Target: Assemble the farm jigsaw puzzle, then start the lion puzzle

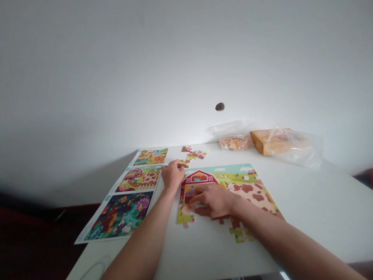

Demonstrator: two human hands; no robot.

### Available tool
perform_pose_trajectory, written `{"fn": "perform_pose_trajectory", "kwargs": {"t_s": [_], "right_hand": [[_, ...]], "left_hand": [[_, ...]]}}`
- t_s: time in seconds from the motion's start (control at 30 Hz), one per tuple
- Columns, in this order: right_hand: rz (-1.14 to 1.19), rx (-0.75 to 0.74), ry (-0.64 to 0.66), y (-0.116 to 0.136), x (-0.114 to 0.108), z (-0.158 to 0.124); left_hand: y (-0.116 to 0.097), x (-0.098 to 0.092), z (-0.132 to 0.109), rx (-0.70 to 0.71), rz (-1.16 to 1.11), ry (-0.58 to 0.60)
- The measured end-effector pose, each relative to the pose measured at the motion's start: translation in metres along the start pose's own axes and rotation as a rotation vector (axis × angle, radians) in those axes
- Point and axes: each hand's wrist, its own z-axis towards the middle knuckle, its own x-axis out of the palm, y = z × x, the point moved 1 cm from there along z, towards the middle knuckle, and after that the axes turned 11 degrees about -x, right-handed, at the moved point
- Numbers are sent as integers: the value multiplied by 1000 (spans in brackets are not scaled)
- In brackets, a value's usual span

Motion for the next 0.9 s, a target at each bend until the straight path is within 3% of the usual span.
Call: {"fn": "perform_pose_trajectory", "kwargs": {"t_s": [0.13,0.4,0.7,0.8,0.9], "right_hand": [[-32,29,-42,-6,-4,-6],[-166,328,-302,-19,-9,-9],[-157,518,-426,-23,-7,-11],[-151,547,-454,-23,-7,-11],[-144,598,-523,-25,-7,-12]], "left_hand": [[2,4,2,15,-3,7],[3,3,3,-66,58,47],[-2,-7,-6,-142,114,18],[-2,-8,-4,-171,-21,-18],[-8,-9,-5,-79,-371,-16]]}}
